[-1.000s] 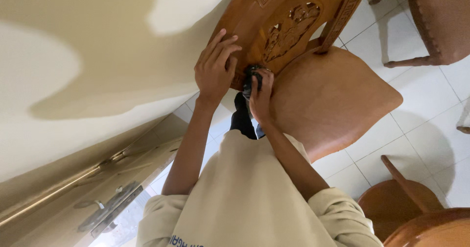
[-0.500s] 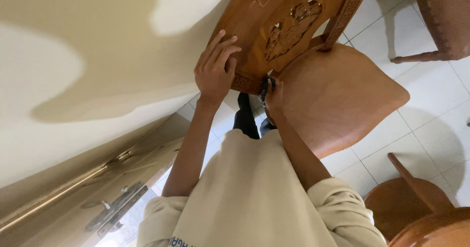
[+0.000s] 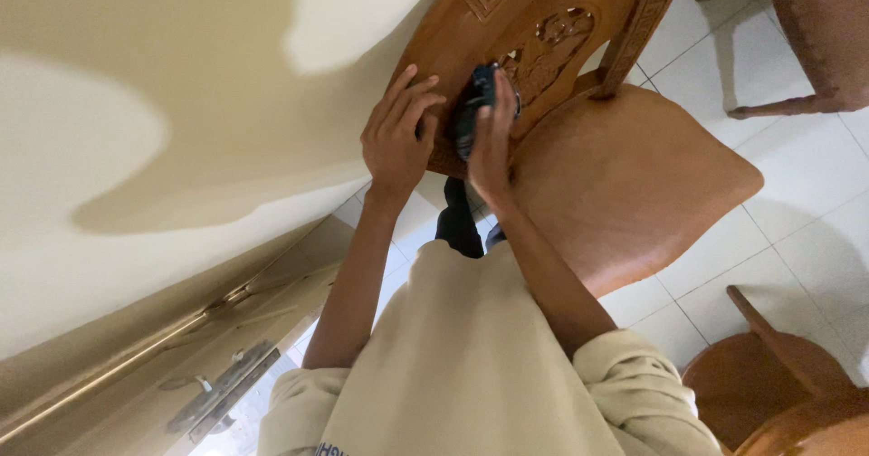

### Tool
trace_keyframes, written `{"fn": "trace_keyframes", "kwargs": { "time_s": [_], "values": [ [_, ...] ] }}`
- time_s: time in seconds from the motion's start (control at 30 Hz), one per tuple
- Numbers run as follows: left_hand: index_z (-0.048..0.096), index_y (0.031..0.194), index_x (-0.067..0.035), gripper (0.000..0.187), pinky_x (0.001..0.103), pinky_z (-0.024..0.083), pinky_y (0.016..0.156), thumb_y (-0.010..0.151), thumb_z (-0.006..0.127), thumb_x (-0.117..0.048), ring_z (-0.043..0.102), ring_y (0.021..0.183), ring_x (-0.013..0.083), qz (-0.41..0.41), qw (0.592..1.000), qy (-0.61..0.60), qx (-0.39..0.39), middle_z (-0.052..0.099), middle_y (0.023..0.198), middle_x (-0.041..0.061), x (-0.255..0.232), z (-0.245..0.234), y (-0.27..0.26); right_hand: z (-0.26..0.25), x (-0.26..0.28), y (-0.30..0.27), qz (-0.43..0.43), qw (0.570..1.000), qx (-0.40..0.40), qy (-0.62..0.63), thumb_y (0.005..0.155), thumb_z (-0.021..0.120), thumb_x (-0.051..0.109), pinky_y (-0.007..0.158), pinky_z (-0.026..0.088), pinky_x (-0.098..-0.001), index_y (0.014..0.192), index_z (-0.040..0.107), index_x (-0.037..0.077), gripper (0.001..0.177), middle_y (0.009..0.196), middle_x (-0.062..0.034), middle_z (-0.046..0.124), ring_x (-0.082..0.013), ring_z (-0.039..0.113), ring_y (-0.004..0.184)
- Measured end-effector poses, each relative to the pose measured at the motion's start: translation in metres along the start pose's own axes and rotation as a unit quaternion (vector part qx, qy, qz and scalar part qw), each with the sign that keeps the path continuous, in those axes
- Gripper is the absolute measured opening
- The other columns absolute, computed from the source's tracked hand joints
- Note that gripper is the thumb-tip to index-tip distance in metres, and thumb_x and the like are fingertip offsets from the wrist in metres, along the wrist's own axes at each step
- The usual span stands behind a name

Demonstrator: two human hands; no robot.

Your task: The person sprays cleaning liquid from a spray bottle onto a cloth and wipes down a wooden chair.

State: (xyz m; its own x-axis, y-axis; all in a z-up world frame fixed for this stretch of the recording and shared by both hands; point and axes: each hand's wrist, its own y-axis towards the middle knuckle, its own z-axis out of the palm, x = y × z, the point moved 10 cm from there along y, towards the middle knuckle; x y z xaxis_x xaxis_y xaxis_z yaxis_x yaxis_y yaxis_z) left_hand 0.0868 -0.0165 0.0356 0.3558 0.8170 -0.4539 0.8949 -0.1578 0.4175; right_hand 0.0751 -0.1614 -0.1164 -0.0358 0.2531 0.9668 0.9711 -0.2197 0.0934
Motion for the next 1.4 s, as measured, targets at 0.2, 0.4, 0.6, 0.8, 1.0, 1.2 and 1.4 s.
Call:
{"fn": "trace_keyframes", "kwargs": {
  "time_s": [0.2,0.4,0.6,0.8,1.0,1.2,1.4],
  "values": [
    [0.073,0.100,-0.017,0.024,0.036,0.055,0.104,0.087,0.071,0.004,0.059,0.136,0.0192,0.003,1.000,0.007,-0.005,0.073,0.128,-0.005,-0.003,-0.002,-0.002,0.022,0.008,-0.014,-0.037,0.991,0.103,-0.076,0.118,0.018,0.045,0.136,0.003,-0.0488,0.169,0.001,0.006,0.067,0.178,-0.0124,-0.005,-0.0325,-0.004,0.166],
    [0.073,0.102,-0.015,0.026,0.037,0.053,0.107,0.086,0.070,0.005,0.057,0.138,0.0202,0.006,1.000,0.014,0.009,0.072,0.129,-0.005,-0.003,0.000,0.003,0.009,-0.014,0.023,-0.063,0.993,0.007,-0.097,0.121,0.024,0.036,0.138,0.005,-0.0479,0.170,0.005,0.006,0.060,0.178,-0.0140,-0.002,-0.0309,-0.001,0.167],
    [0.072,0.100,-0.015,0.025,0.038,0.052,0.108,0.085,0.072,0.004,0.057,0.138,0.0207,0.006,1.000,0.001,0.013,0.071,0.129,-0.005,-0.006,0.000,0.002,-0.011,-0.037,0.054,-0.075,0.983,-0.070,-0.150,0.123,0.022,0.034,0.139,0.008,-0.0482,0.171,0.006,0.010,0.056,0.180,-0.0099,0.002,-0.0289,0.005,0.169],
    [0.072,0.099,-0.017,0.025,0.036,0.053,0.109,0.087,0.071,0.005,0.057,0.139,0.0179,-0.002,1.000,0.021,0.001,0.071,0.128,-0.007,-0.001,0.003,0.002,-0.021,-0.035,0.052,-0.012,0.975,-0.163,-0.150,0.121,0.039,0.024,0.131,0.028,-0.0424,0.167,0.029,0.017,0.048,0.171,-0.0083,0.030,-0.0275,0.032,0.156],
    [0.072,0.100,-0.016,0.024,0.038,0.053,0.107,0.086,0.072,0.005,0.056,0.139,0.0197,0.001,1.000,0.009,0.013,0.071,0.129,-0.005,0.001,0.006,-0.001,-0.014,-0.004,0.019,-0.019,0.981,-0.107,-0.163,0.108,0.058,0.000,0.124,0.035,-0.0408,0.154,0.052,0.015,0.049,0.153,-0.0068,0.049,-0.0272,0.044,0.141],
    [0.073,0.102,-0.016,0.026,0.041,0.051,0.109,0.086,0.072,0.003,0.055,0.140,0.0211,0.008,1.000,0.017,0.024,0.070,0.130,-0.004,-0.001,0.007,0.000,-0.026,0.006,0.035,-0.077,0.986,-0.110,-0.102,0.102,0.058,-0.013,0.122,0.043,-0.0371,0.152,0.055,0.015,0.057,0.146,-0.0102,0.048,-0.0299,0.048,0.139],
    [0.072,0.103,-0.016,0.024,0.041,0.050,0.108,0.088,0.073,0.002,0.054,0.139,0.0218,0.012,0.999,0.003,0.030,0.069,0.131,-0.002,-0.004,0.005,0.001,-0.048,-0.040,0.066,-0.050,0.977,-0.191,0.077,0.105,0.053,-0.014,0.122,0.049,-0.0342,0.149,0.060,0.015,0.053,0.138,-0.0068,0.049,-0.0182,0.051,0.135]
  ]
}}
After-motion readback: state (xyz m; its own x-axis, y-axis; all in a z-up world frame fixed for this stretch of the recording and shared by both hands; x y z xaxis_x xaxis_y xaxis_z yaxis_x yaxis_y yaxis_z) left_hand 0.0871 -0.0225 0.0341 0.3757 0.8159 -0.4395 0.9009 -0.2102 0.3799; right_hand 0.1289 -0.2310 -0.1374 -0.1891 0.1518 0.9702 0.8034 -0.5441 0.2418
